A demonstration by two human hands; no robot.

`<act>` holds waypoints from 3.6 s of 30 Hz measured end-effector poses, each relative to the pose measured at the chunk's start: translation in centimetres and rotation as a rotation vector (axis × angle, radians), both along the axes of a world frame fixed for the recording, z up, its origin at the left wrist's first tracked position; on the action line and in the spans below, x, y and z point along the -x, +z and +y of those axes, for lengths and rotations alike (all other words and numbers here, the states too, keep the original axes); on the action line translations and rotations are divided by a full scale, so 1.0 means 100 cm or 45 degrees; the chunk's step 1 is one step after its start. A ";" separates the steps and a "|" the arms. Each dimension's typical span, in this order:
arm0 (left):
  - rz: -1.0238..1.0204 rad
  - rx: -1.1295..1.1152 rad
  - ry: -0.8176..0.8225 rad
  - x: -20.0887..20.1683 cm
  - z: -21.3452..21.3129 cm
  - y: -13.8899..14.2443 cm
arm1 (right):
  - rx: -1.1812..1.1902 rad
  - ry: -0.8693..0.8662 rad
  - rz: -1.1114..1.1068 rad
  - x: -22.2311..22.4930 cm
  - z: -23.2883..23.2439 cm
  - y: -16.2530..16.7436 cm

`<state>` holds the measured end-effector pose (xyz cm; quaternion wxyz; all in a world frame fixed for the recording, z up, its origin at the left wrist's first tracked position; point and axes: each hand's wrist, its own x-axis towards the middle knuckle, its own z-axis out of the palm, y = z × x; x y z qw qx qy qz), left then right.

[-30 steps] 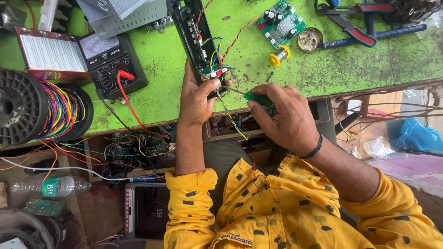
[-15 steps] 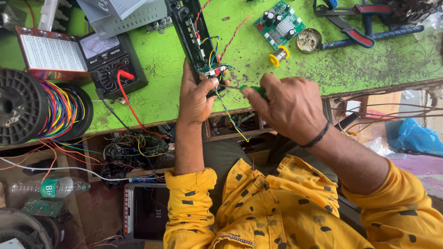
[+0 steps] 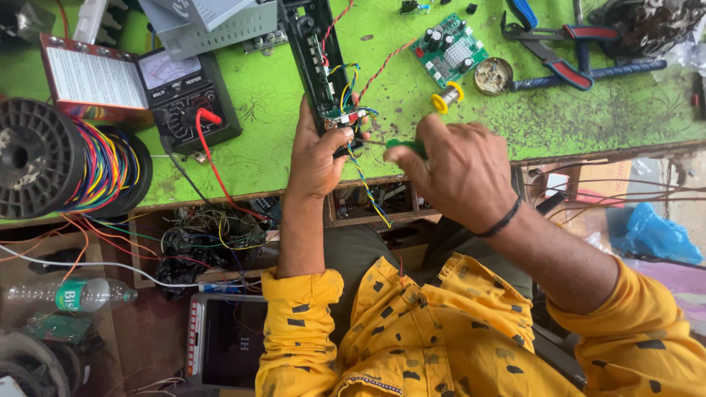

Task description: The person works on a disassembled remote control, using a screwdriver to tighten screws on internal components and pliers to strip wire ends. They repeatedly adjust and reposition wires and small parts within the remote's housing.

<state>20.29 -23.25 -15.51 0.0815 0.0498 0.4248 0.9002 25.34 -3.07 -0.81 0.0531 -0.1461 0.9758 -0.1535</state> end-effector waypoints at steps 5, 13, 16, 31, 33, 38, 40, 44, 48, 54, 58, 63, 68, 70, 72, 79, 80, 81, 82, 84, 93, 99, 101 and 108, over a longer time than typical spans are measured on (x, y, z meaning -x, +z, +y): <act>0.019 -0.050 0.004 0.000 0.001 0.001 | 0.496 0.141 0.519 -0.009 0.003 -0.011; 0.010 -0.113 -0.025 0.002 0.004 0.009 | 0.579 -0.026 0.354 -0.023 0.013 -0.002; -0.034 -0.129 -0.010 0.003 0.004 0.011 | 0.663 0.072 0.351 -0.031 0.010 -0.001; -0.021 -0.157 -0.050 0.003 0.004 0.015 | 0.515 0.126 0.366 -0.021 -0.006 -0.011; -0.032 -0.149 -0.046 0.002 0.004 0.015 | 0.519 0.105 0.356 -0.020 -0.007 -0.011; -0.043 -0.136 -0.045 0.002 0.004 0.018 | 0.341 -0.058 0.188 -0.011 -0.009 -0.006; -0.007 -0.115 -0.033 0.002 0.004 0.020 | 0.204 0.107 0.264 -0.004 -0.008 -0.002; 0.023 -0.276 -0.016 0.002 0.004 0.026 | 0.499 0.438 0.411 0.001 -0.007 0.009; 0.020 -0.307 0.099 0.004 0.008 0.030 | -0.132 0.221 0.240 0.009 -0.020 0.014; 0.090 -0.349 0.194 0.004 0.007 0.041 | 0.269 0.469 0.327 0.005 -0.014 0.019; 0.056 -0.208 0.185 0.002 0.006 0.056 | -0.283 0.090 0.004 0.007 -0.005 0.008; 0.047 -0.186 0.175 0.001 0.005 0.071 | 0.291 0.395 0.327 0.009 0.000 0.003; 0.108 -0.150 0.098 0.001 0.007 0.073 | -0.368 -0.080 -0.085 0.008 0.000 -0.001; 0.105 -0.135 0.083 0.001 0.008 0.072 | 0.253 0.296 0.220 0.007 0.003 -0.002; 0.073 -0.109 0.107 0.000 0.008 0.071 | 0.417 0.463 0.442 0.009 0.004 -0.003; 0.138 -0.021 0.076 0.001 0.008 0.068 | 0.154 0.261 0.182 0.013 0.005 -0.003; 0.146 -0.041 0.084 0.001 0.008 0.067 | 0.371 0.408 0.231 0.011 0.007 -0.002; 0.154 -0.059 0.093 0.000 0.008 0.067 | 0.377 0.454 0.306 0.008 0.008 -0.003; 0.141 -0.007 0.090 0.000 0.008 0.066 | 0.379 0.503 0.385 0.007 0.009 -0.003; 0.109 0.096 0.080 0.000 0.008 0.065 | 0.150 0.409 0.341 0.007 0.010 -0.005; 0.184 -0.065 0.088 0.001 0.007 0.065 | 0.097 0.378 0.496 0.014 0.007 -0.009; 0.070 -0.067 0.085 0.001 0.005 0.068 | 0.253 0.465 0.456 0.013 0.003 0.002; 0.148 0.129 0.128 0.001 0.004 0.069 | 0.143 0.712 0.875 0.011 0.003 0.004; 0.109 0.041 0.076 0.000 0.004 0.073 | 0.033 0.213 0.052 0.013 0.000 0.009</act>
